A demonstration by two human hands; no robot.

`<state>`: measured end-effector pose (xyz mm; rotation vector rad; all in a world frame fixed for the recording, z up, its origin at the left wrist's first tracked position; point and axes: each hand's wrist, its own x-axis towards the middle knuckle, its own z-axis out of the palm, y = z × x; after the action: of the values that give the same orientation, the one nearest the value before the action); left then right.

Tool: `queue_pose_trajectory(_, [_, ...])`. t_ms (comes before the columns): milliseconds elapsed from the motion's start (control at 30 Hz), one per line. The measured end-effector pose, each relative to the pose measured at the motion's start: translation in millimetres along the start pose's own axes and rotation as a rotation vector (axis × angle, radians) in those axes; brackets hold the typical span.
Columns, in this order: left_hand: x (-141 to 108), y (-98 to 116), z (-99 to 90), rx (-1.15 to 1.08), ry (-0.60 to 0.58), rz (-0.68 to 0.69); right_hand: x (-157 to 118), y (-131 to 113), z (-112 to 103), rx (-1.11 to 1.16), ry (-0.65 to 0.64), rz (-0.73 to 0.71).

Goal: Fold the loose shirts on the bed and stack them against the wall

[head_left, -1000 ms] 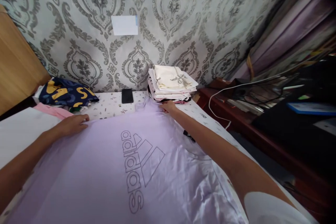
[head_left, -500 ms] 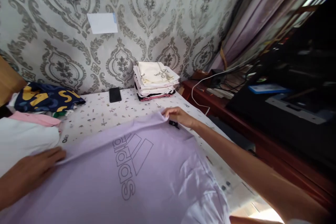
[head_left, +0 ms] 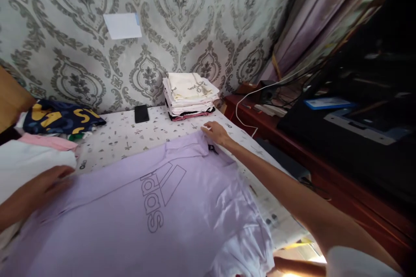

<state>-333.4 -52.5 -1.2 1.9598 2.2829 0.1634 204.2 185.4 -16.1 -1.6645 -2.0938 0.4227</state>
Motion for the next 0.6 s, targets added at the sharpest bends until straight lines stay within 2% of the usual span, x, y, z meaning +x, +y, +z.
queue_pose_trajectory(67, [8,3,-10.5,-0.030,-0.090,-0.041,14,-5,7,-0.148,-0.053,0.067])
queue_pose_trajectory(133, [11,6,-16.7,0.020,-0.196,-0.099,20,-7,15,-0.210,-0.101,0.051])
queue_pose_trajectory(200, [7,12,-19.1,0.093,-0.249,-0.109,18,-6,21,-0.210,-0.106,0.011])
queue_pose_trajectory(300, [-1,22,-21.7,0.130,-0.159,-0.036,6,2,24,-0.122,-0.023,-0.053])
queue_pose_trajectory(400, [-1,34,-32.5,0.188,-0.100,-0.071,1,11,18,0.005,0.153,-0.118])
queue_pose_trajectory(500, [16,43,-52.2,0.320,-0.022,-0.146,14,16,5,0.067,0.311,-0.136])
queue_pose_trajectory(600, [44,48,-66.0,0.426,0.048,-0.171,37,18,-3,0.057,0.388,-0.096])
